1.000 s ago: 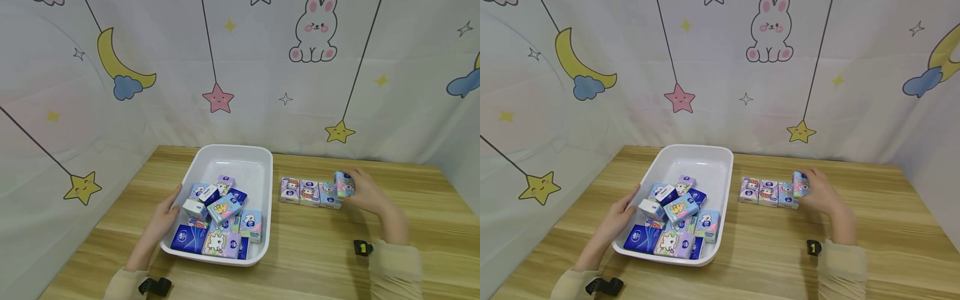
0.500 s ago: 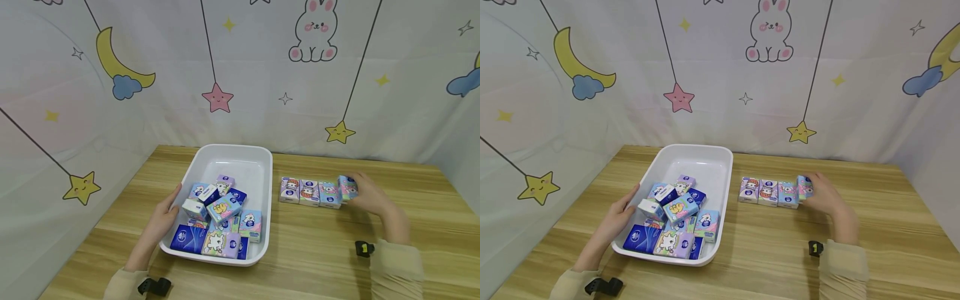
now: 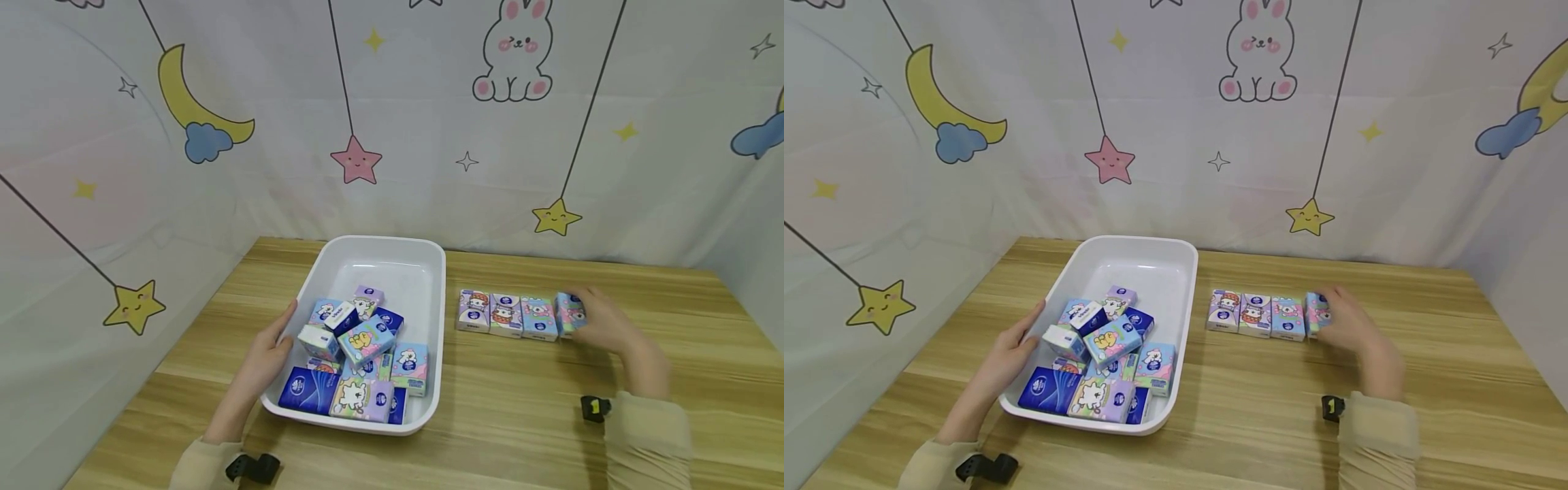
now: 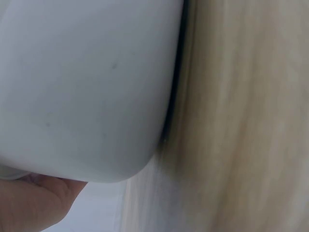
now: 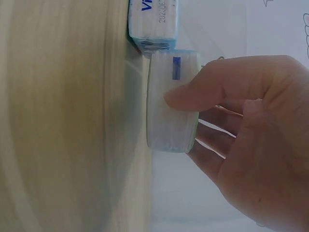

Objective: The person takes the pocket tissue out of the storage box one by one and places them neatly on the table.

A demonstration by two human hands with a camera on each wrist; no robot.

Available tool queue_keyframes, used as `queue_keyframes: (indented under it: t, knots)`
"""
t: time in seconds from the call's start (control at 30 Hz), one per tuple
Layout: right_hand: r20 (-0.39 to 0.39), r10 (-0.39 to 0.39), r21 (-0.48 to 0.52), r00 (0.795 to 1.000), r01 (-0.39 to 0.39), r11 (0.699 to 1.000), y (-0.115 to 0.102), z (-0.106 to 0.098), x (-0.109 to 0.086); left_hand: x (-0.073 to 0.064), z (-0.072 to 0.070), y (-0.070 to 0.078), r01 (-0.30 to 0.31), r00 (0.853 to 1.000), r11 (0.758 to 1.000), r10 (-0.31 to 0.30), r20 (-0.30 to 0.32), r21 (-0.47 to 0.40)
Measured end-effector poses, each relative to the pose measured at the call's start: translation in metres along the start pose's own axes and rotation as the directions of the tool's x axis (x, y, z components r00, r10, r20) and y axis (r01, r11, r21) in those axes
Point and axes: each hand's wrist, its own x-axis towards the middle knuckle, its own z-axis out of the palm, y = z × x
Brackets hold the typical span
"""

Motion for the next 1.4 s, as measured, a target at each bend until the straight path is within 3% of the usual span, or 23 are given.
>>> queue_keyframes:
  t: [0.67, 0.93, 1.4]
  knots:
    - [0.043, 0.015, 0.018, 0.999, -0.016, 1.0, 0.003, 0.0087, 0.0036, 0.0018, 0.0004, 0.0011, 0.006, 1.0, 1.0, -0.006, 0.005, 0.0]
    - [0.081, 0.038, 0.024, 0.996, -0.04, 0.999, 0.0022, 0.0089, 0.0028, 0.0029, 0.0004, -0.0017, -0.037, 0.999, 0.999, 0.037, -0.011, -0.029]
    - [0.115, 0.065, 0.04, 0.991, -0.07, 0.997, -0.0015, 0.0098, 0.0009, 0.0004, 0.0001, -0.001, -0.026, 1.0, 0.999, 0.026, 0.001, -0.026]
